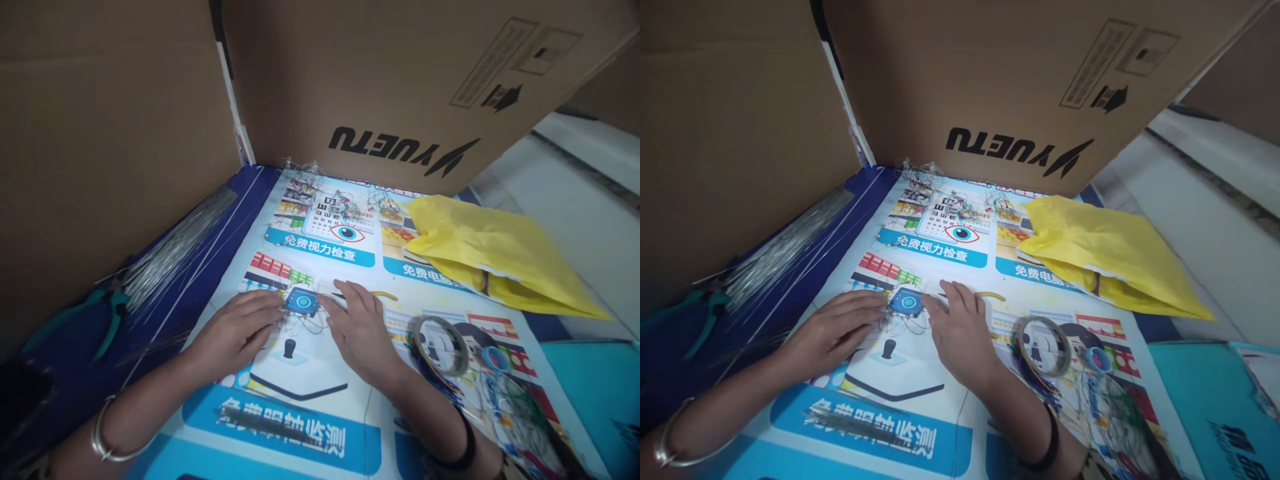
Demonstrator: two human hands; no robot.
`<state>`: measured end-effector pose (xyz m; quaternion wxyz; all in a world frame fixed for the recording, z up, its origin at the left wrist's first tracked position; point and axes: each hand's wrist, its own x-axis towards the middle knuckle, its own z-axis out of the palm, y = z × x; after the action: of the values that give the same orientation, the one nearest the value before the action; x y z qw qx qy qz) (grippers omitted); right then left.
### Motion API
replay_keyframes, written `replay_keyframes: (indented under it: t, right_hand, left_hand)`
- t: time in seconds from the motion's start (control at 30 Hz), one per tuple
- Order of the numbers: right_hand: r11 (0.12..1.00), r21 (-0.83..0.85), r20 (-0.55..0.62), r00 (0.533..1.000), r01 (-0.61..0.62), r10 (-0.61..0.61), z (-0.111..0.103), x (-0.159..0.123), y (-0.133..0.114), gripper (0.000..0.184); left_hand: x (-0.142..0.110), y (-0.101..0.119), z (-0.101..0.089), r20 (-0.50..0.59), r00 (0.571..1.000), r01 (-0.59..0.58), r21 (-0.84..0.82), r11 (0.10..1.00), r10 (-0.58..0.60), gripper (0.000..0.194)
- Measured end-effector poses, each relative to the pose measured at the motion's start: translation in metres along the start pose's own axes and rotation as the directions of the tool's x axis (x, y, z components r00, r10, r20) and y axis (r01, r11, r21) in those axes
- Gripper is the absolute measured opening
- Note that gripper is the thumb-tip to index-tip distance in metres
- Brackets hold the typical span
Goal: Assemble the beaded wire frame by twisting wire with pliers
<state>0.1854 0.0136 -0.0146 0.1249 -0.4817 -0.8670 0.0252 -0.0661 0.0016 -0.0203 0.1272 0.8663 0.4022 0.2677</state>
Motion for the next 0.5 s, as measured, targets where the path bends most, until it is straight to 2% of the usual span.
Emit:
replay_keyframes:
  t: [0.3,0.4,0.5]
  right_hand:
    - [0.998,0.045,-0.020,0.999,-0.035,0.036,0.001,0.000,0.002,0.034]
    - [0.998,0.056,-0.059,0.997,-0.037,0.040,0.003,-0.002,0.005,0.036]
    - [0.997,0.074,-0.115,0.993,-0.010,0.018,0.007,-0.002,0.008,0.037]
  left_hand:
    - [0.000,0.001,-0.002,-0.018,1.000,-0.009,-0.051,0.999,0.008,0.026]
    - [0.001,-0.001,-0.012,-0.055,0.998,0.020,-0.080,0.997,-0.024,0.022]
    - [0.000,-0.004,-0.032,0.035,0.997,0.069,-0.071,0.995,-0.067,0.022]
